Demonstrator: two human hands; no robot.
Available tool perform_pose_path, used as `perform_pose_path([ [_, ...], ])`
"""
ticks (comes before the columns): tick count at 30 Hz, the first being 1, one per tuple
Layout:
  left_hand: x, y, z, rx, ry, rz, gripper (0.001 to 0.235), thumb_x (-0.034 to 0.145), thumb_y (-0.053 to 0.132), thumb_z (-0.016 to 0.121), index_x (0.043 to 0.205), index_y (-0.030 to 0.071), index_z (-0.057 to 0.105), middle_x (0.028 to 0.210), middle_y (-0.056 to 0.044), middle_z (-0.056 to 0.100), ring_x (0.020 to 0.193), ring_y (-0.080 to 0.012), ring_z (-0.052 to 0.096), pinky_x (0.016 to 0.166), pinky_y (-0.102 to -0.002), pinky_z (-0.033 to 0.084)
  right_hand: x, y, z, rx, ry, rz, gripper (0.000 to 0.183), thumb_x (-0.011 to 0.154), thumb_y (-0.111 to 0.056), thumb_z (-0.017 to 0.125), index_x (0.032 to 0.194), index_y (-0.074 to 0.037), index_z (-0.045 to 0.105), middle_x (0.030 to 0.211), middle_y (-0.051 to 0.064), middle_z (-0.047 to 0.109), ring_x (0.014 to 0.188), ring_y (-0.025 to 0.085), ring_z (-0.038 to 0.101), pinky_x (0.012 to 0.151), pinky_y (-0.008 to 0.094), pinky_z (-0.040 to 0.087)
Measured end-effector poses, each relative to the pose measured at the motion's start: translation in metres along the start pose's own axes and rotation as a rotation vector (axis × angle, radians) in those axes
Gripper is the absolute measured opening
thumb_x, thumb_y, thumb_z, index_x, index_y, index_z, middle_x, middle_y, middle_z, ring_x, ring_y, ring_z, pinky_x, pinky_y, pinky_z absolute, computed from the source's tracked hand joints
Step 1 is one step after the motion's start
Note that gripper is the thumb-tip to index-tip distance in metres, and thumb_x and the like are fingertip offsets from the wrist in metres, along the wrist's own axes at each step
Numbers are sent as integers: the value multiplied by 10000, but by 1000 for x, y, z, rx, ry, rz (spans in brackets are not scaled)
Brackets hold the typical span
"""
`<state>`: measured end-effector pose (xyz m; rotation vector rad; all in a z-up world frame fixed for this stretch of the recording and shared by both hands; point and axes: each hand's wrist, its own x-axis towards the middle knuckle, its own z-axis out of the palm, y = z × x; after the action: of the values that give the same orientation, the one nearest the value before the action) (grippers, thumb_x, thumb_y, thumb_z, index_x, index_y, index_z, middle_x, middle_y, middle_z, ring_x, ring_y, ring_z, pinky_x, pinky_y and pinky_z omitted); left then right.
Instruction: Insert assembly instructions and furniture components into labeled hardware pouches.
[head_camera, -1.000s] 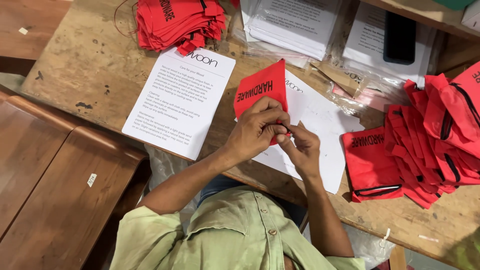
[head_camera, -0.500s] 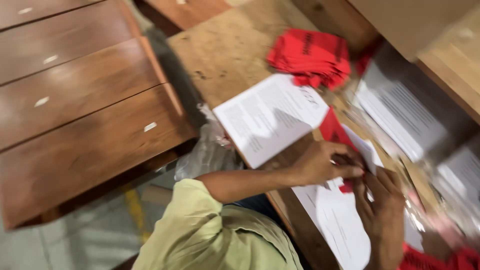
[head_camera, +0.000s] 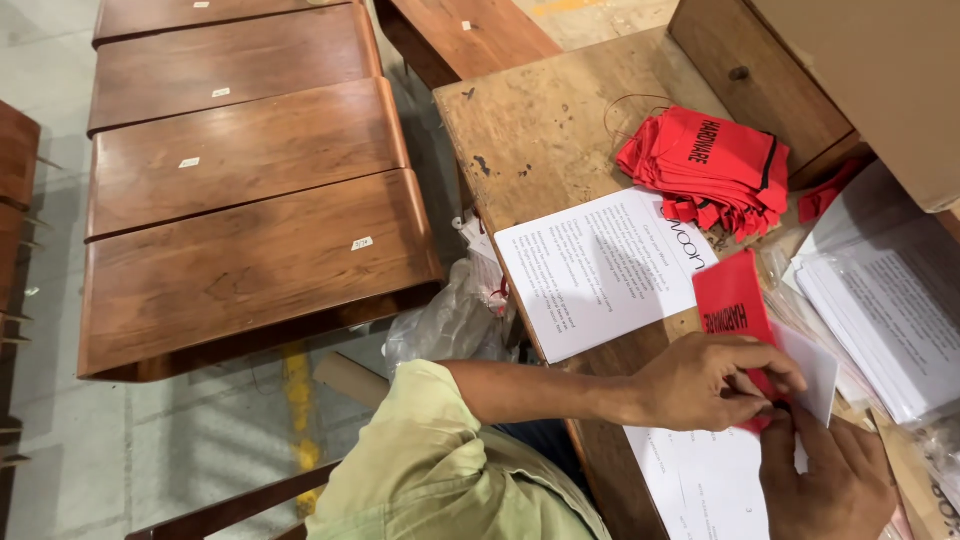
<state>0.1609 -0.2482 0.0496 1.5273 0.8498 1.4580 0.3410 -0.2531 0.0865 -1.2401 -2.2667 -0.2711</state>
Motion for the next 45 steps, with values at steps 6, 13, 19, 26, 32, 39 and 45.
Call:
perform_pose_path([
  [6, 1, 0, -11, 57, 26, -48, 359, 852, 23, 749, 1189, 52, 628, 1007, -13, 637, 861, -75, 643, 785, -229, 618, -4, -7, -2, 367, -4, 337, 152, 1040, -50, 736, 1101, 88, 755, 793, 213, 681, 703, 204, 653, 698, 315, 521],
  [13, -21, -14, -44, 268, -71, -229, 305, 809, 61, 766, 1105, 88, 697, 892, -25, 617, 725, -103, 611, 677, -266, 561, 14, -19, -19, 614, 34, 701, 186, 1074, -69, 620, 1122, 95, 695, 793, 137, 660, 587, 115, 574, 543, 249, 450],
  [19, -10, 25, -50, 522, -36, 110, 307, 766, 209, 760, 1061, 135, 717, 1060, -41, 613, 884, -184, 625, 788, -307, 560, -26, 33, 42, 947, 141, 626, 135, 1117, 67, 622, 1118, 175, 703, 905, 176, 704, 737, 115, 615, 681, 210, 464],
  [26, -20, -4, -32, 753, 9, 316, 316, 940, 273, 760, 1200, 112, 680, 1095, -27, 643, 962, -175, 639, 868, -325, 541, -41, 52, 58, 1353, 245, 670, 90, 1053, 143, 612, 1061, 148, 702, 975, 157, 712, 924, 148, 664, 955, 252, 543],
  [32, -26, -6, -33, 830, 44, 371, 317, 864, 145, 726, 1163, 50, 676, 1046, -73, 639, 862, -233, 657, 845, -363, 555, -56, 46, 68, 1419, 273, 716, 65, 1048, 136, 649, 1017, 120, 704, 975, 121, 712, 922, 135, 658, 932, 245, 534],
  [39, -30, 14, -42, 909, 23, 445, 203, 883, 23, 667, 1086, 34, 666, 989, -87, 586, 838, -250, 639, 816, -369, 548, -67, 33, 76, 1368, 267, 790, 72, 1065, 96, 657, 1051, 138, 713, 964, 116, 715, 907, 115, 639, 928, 236, 504],
  [45, -50, -60, -43, 86, -271, -42, 266, 916, 100, 601, 1177, 61, 572, 1176, -72, 575, 1040, -232, 636, 929, -377, 559, -68, 16, 74, 1166, 308, 757, 115, 982, 35, 720, 1062, 118, 723, 978, 103, 723, 891, 135, 652, 894, 249, 518],
])
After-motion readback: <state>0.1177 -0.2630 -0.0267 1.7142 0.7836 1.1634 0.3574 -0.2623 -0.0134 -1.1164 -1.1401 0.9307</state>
